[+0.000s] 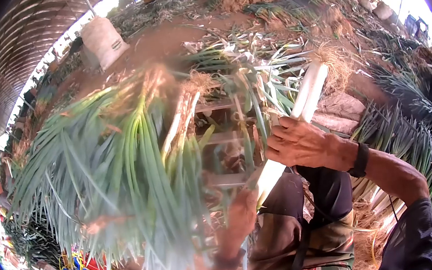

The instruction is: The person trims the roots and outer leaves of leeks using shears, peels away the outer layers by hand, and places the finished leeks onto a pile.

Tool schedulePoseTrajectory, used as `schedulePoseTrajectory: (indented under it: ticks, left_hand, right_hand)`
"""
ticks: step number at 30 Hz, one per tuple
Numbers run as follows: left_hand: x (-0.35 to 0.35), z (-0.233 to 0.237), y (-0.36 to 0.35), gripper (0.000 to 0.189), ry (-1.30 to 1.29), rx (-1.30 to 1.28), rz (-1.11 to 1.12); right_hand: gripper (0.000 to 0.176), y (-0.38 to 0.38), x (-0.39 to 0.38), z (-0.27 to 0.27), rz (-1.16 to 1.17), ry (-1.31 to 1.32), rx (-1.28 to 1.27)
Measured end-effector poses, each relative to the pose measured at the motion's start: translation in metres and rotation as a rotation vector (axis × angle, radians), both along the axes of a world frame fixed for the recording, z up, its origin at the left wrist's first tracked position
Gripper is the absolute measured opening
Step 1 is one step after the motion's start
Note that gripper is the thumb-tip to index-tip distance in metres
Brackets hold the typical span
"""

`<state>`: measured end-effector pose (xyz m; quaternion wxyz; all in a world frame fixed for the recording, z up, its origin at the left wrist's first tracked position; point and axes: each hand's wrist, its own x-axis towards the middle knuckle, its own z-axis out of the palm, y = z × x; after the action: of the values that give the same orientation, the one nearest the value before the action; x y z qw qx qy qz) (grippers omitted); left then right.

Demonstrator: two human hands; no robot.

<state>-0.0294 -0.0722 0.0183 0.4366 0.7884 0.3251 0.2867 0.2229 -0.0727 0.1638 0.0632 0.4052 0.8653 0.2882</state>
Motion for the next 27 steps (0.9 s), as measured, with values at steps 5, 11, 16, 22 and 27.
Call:
schedulePoseTrajectory:
  ticks: [5,11,16,22,27]
  left_hand:
    - [0.001,0.001,-0.005,0.025,-0.03,0.082,0.095]
    - [-0.017,-0.063,-0.012,0.03,-0.027,-0.097,0.248]
    - [-0.016,-0.001,-0.012,0.043,-0.059,-0.205,0.092]
    - [0.013,-0.012,-0.002,0.04,0.171,0.69,0.098]
    - [-0.031,-0.036,-0.007,0.041,0.559,0.428,-0.194]
  right_hand:
    - [0.02,-0.001,-0.003,0.009,-0.01,0.044,0.038]
    - [0.014,-0.008,0.001,0.009,-0.065,0.008,-0.004]
    - [0.013,-0.008,0.011,-0.005,-0.032,0.091,0.003]
    - [0.014,-0.016,-0.001,0.004,-0.083,0.1,-0.006]
    - [0.013,-0.021,0.004,-0.01,-0.146,0.214,-0.18]
